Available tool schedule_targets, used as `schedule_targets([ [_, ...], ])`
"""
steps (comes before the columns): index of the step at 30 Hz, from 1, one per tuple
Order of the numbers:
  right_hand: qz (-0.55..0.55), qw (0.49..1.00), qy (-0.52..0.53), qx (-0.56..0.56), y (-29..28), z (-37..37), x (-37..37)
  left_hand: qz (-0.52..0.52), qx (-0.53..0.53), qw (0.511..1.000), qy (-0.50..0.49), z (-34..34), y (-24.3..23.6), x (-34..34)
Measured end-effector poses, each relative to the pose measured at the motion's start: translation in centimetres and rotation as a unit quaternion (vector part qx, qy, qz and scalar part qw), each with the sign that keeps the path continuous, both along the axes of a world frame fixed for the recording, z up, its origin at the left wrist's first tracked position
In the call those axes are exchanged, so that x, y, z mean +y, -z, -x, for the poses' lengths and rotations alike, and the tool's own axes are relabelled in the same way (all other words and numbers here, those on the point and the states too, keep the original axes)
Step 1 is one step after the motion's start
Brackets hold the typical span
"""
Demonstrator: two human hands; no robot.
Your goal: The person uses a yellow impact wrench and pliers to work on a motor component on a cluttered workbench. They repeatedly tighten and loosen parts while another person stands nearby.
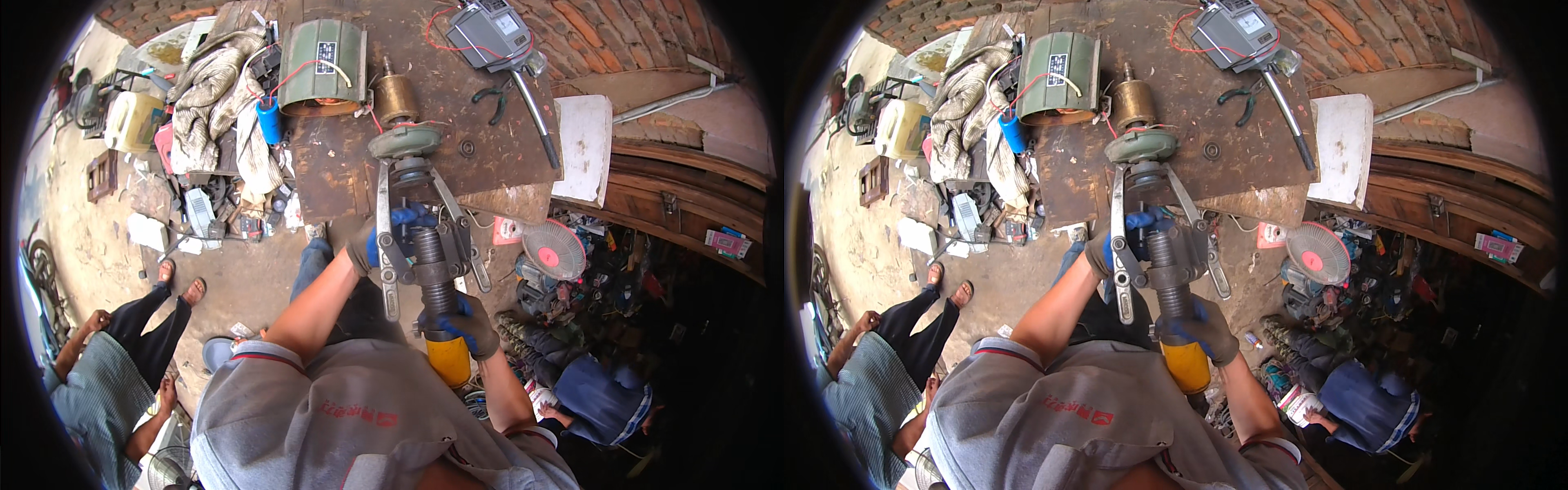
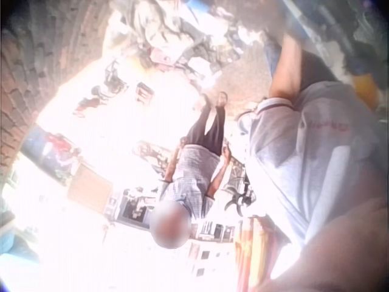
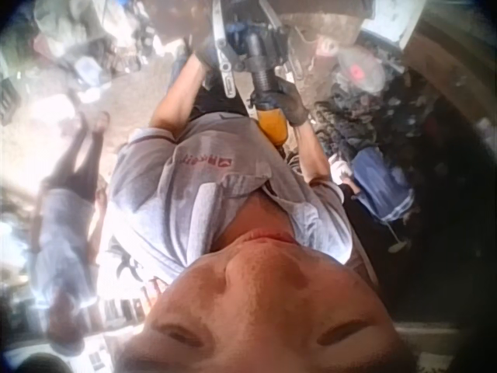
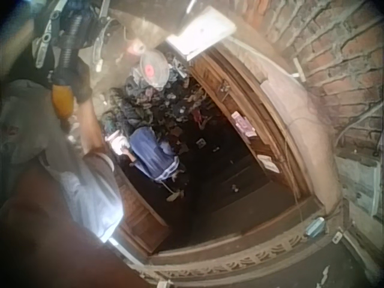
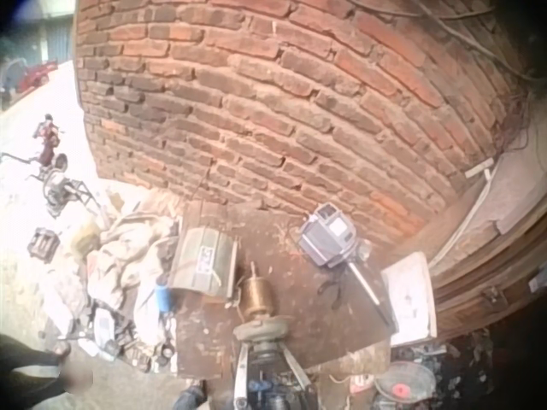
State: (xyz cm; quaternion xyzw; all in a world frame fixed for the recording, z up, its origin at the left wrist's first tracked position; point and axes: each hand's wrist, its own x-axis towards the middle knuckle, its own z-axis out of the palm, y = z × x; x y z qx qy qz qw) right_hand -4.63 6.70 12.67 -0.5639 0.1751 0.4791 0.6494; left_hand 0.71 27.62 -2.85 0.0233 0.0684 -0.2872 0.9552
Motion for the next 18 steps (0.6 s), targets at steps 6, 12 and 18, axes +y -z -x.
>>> schedule_targets([
  [6,0.005,1.0,0.003,-0.011,0.1,0.1,0.1,0.051,-0.021,0.998,-0.022,-1.6,0.4,-1.0],
  [12,0.014,1.0,-0.007,0.0,-0.7,0.0,0.2,0.084,0.036,0.995,-0.051,-1.9,-0.5,-1.4],
  [18,-0.014,1.0,-0.005,-0.007,-0.5,-0.2,-0.2,0.042,-0.059,0.996,-0.042,-2.8,0.2,-1.2],
])
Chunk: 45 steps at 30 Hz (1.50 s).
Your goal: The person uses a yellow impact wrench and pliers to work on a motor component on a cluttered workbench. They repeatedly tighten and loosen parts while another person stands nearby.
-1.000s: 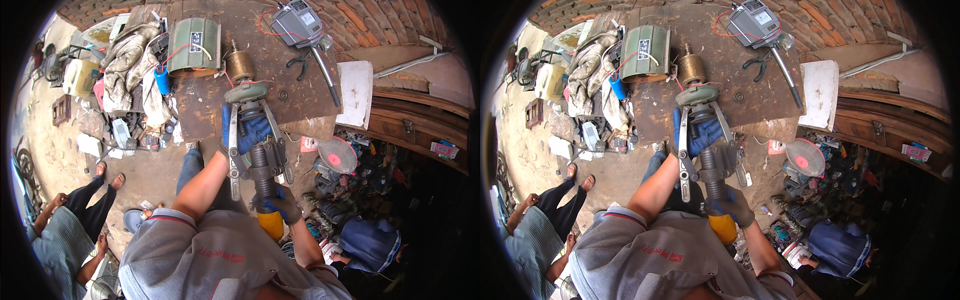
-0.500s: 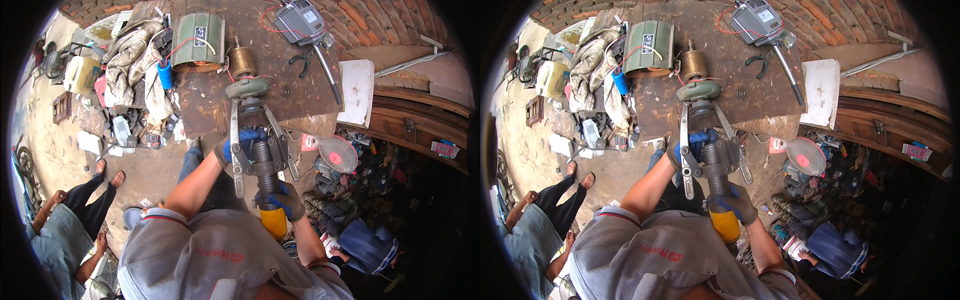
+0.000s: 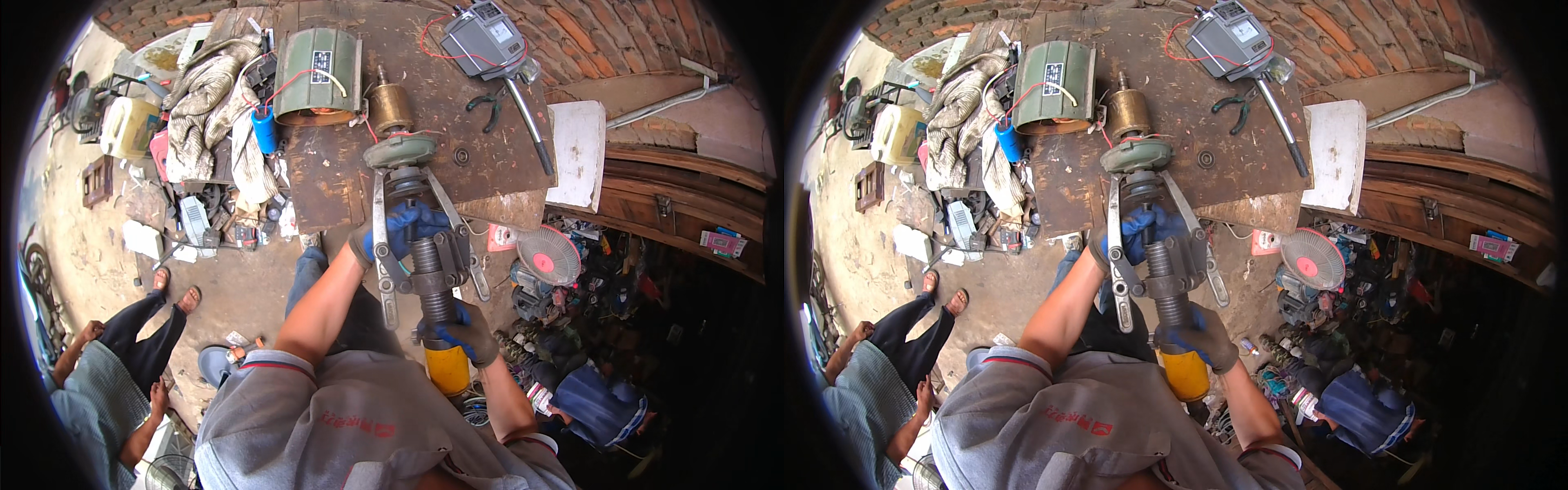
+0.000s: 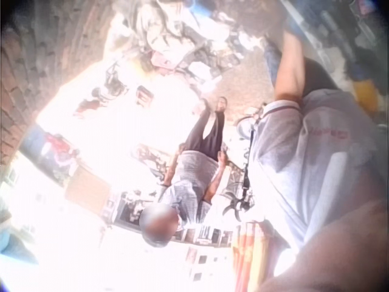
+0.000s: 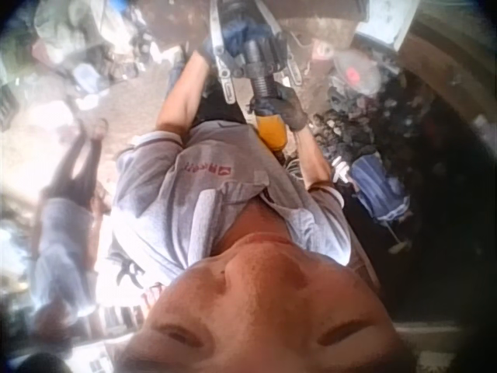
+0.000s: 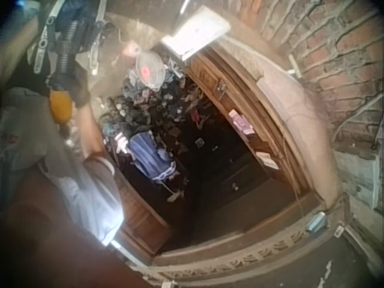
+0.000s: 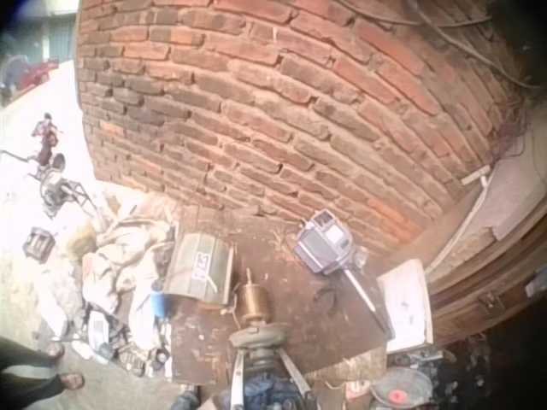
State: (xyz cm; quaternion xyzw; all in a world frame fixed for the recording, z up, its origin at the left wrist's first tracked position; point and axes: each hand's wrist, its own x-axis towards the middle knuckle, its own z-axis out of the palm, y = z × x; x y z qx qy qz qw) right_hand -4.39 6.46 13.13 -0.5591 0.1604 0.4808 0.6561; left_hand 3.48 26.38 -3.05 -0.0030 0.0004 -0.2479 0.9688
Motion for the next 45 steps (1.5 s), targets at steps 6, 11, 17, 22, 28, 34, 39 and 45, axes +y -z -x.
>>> schedule_targets([
  [6,0.049,0.999,-0.009,-0.009,-0.9,-0.3,0.5,0.06,0.005,0.997,-0.051,-0.5,-0.4,-1.4],
  [11,0.025,0.999,-0.035,-0.004,-0.7,-0.5,-0.3,0.156,0.003,0.986,-0.063,-0.7,0.3,-2.6],
  [17,0.031,0.999,-0.01,-0.016,-0.9,-0.4,0.3,0.149,0.003,0.989,-0.022,-0.6,0.8,-1.9],
  [22,-0.011,0.999,0.001,0.042,-1.7,-0.1,0.6,0.176,-0.01,0.984,0.004,-0.4,1.2,-1.5],
  [28,0.037,0.999,0.004,0.004,-0.8,1.3,0.7,0.207,-0.02,0.978,-0.01,-0.2,2.0,-2.0],
  [34,0.04,0.999,0.008,-0.015,-0.2,0.9,1.4,0.138,-0.004,0.99,-0.034,-0.3,1.4,-1.2],
  [39,0.039,0.999,0.029,-0.001,0.1,1.2,1.6,0.153,0.02,0.988,0.013,-0.3,1.2,-0.8],
  [45,0.056,0.996,0.067,0.008,-0.2,1.7,2.5,0.167,0.013,0.986,0.022,-0.5,1.2,-1.0],
])
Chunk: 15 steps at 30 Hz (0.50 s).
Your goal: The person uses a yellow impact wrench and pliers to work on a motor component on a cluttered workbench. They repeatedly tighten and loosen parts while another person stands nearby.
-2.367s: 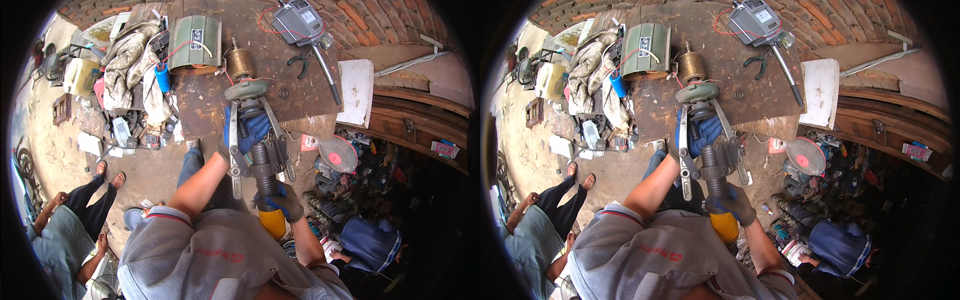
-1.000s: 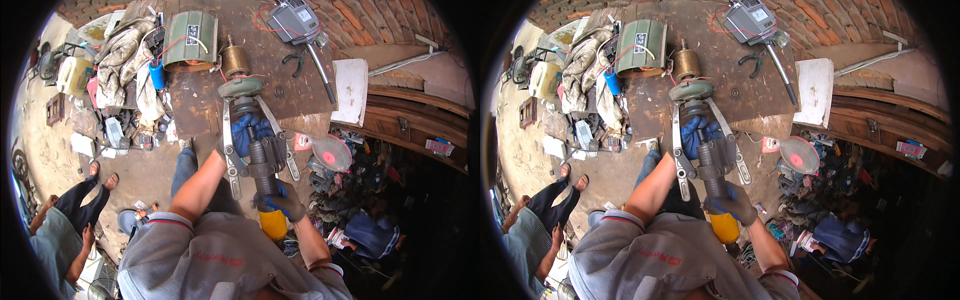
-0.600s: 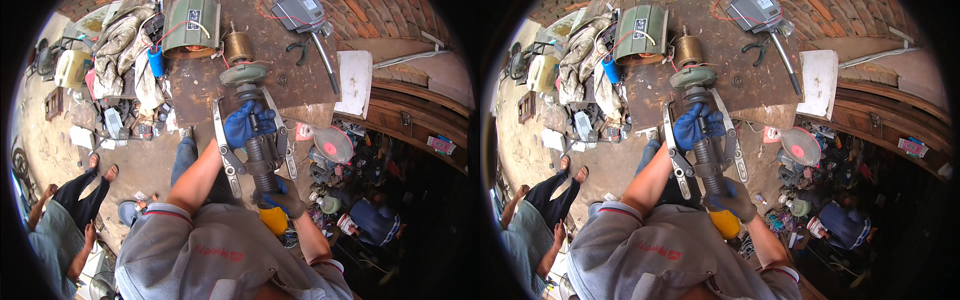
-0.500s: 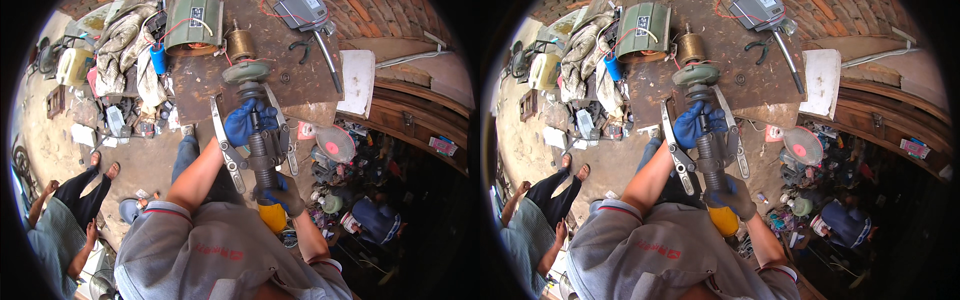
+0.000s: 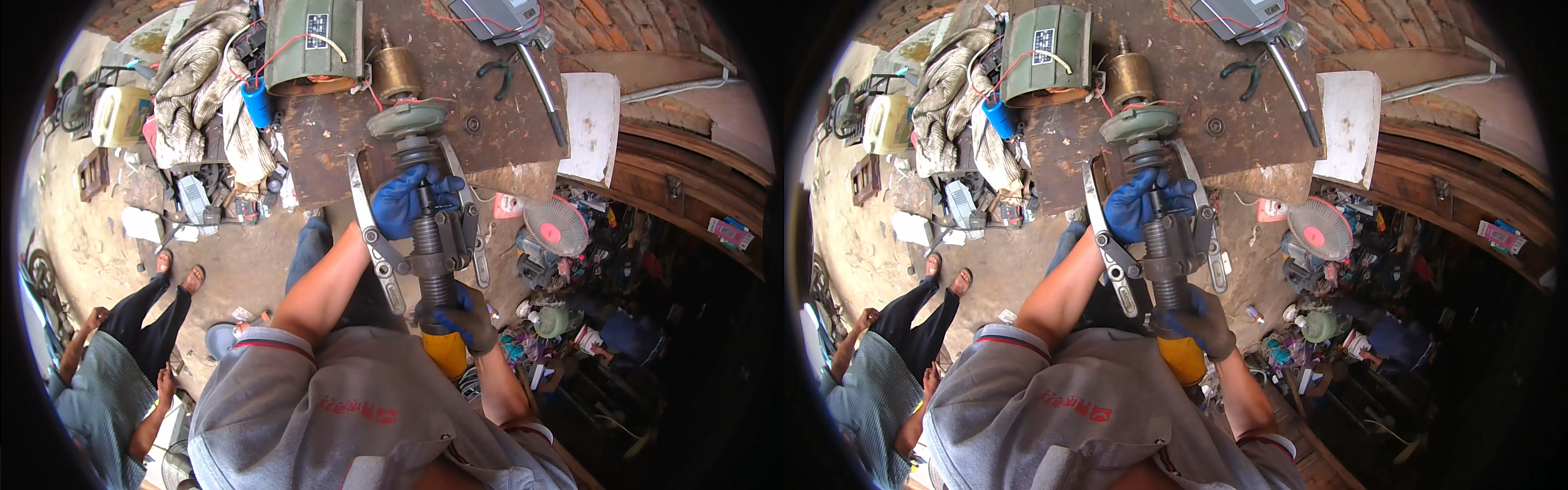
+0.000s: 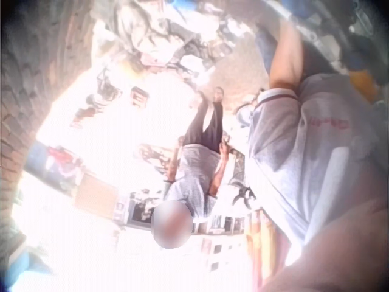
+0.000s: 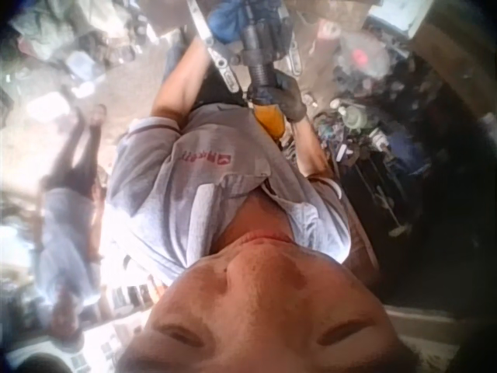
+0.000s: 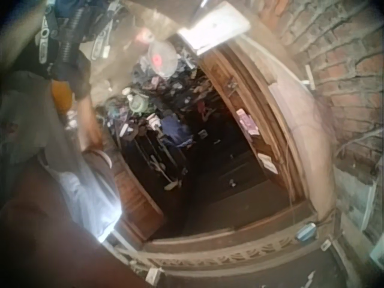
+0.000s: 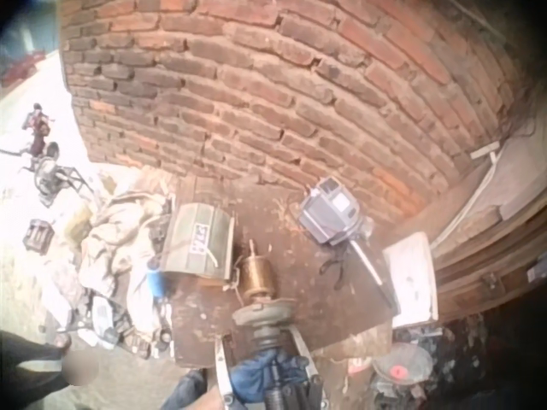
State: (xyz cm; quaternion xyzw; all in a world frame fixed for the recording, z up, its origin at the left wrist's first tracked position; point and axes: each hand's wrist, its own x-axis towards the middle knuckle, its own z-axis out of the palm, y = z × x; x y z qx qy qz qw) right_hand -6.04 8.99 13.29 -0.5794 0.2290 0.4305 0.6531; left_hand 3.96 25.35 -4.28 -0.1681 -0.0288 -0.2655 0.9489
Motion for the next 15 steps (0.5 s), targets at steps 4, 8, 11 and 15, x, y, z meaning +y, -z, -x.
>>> schedule_targets([
  [4,-0.023,1.0,0.0,-0.005,0.2,-0.1,-0.3,-0.035,0.004,0.999,-0.001,0.0,-0.1,0.2],
  [8,-0.082,0.996,0.016,0.01,0.6,0.0,-0.7,-0.032,-0.005,0.999,0.022,-0.1,0.0,0.7],
  [11,-0.048,0.999,0.0,0.0,0.3,-0.1,-0.7,-0.09,0.021,0.996,0.021,0.5,-0.6,1.6],
  [15,-0.032,0.999,0.009,-0.009,0.8,0.3,-0.8,-0.12,0.173,0.977,0.023,4.7,0.3,3.1],
])
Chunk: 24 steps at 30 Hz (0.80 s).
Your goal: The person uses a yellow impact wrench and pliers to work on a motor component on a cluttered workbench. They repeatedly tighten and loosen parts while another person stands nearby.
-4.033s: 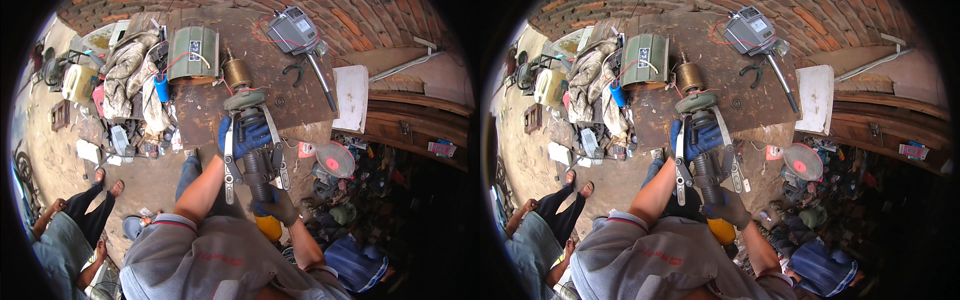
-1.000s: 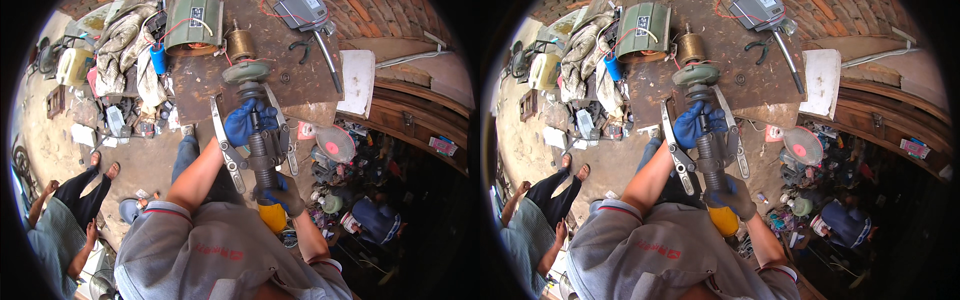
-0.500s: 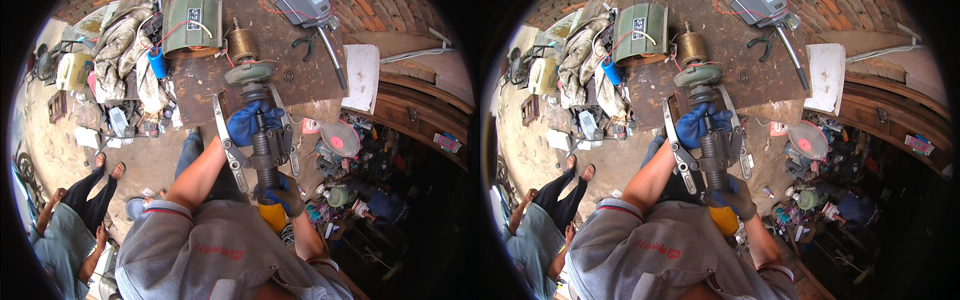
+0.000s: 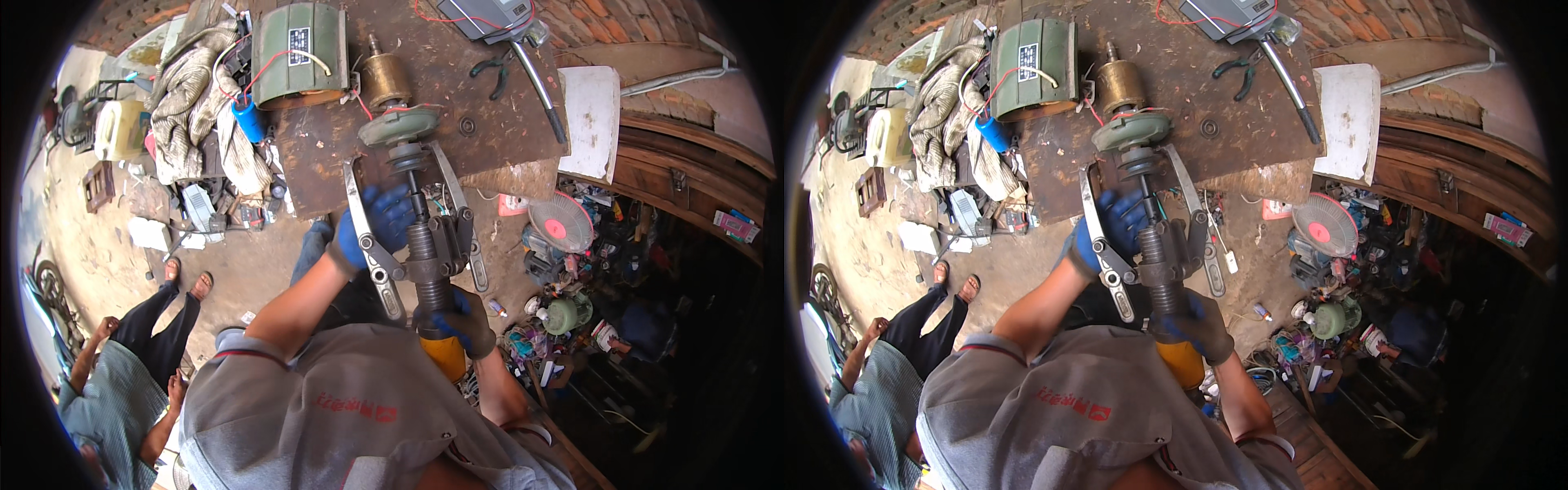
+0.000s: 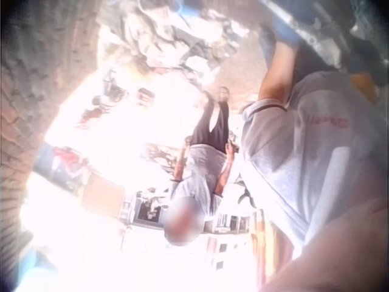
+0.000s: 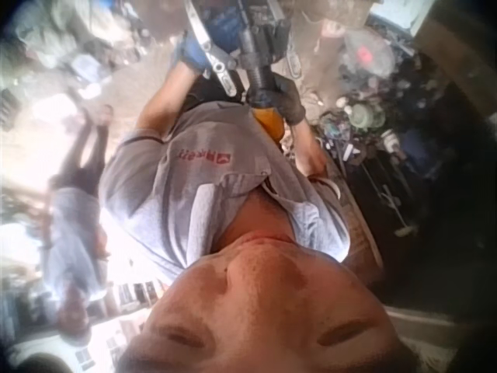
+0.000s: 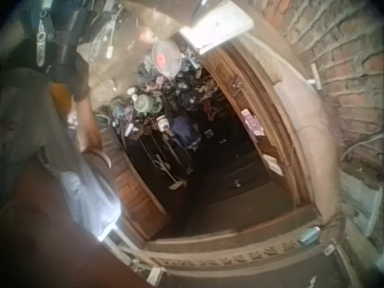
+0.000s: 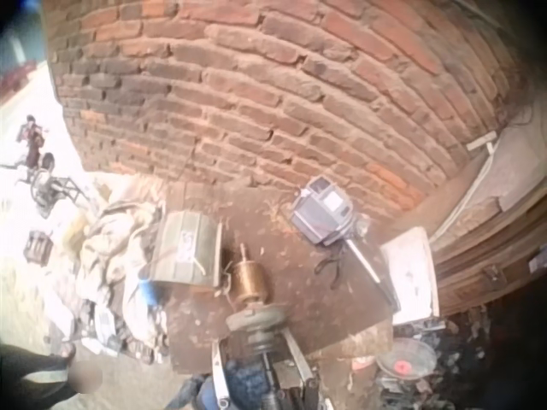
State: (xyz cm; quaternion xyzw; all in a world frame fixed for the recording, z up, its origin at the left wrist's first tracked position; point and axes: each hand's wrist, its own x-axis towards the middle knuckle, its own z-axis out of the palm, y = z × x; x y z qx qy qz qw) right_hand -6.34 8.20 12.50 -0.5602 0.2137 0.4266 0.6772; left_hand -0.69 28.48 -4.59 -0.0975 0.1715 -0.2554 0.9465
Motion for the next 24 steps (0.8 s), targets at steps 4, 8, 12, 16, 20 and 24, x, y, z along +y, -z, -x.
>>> schedule_targets([
  [4,0.017,1.0,-0.02,-0.006,0.0,-0.2,-0.1,-0.039,0.014,0.998,-0.04,1.1,-2.6,2.1],
  [8,0.029,0.999,-0.024,-0.013,-0.3,-0.2,0.2,-0.183,0.006,0.977,-0.108,-0.3,-2.1,0.4],
  [12,0.011,1.0,-0.013,-0.007,-0.1,-0.2,-0.2,-0.117,-0.012,0.983,-0.14,-1.4,-1.8,-1.2],
  [16,0.0,1.0,-0.01,0.004,-0.1,-0.4,-0.5,0.051,-0.016,0.994,-0.099,-2.0,0.2,-1.9],
  [20,0.007,1.0,-0.006,0.002,0.2,-0.1,-0.5,0.034,-0.026,0.997,-0.059,-3.5,-3.2,-2.2],
  [24,0.021,1.0,-0.015,-0.009,0.1,-0.1,-0.3,0.079,-0.065,0.992,-0.081,-4.5,-3.0,-2.5],
])
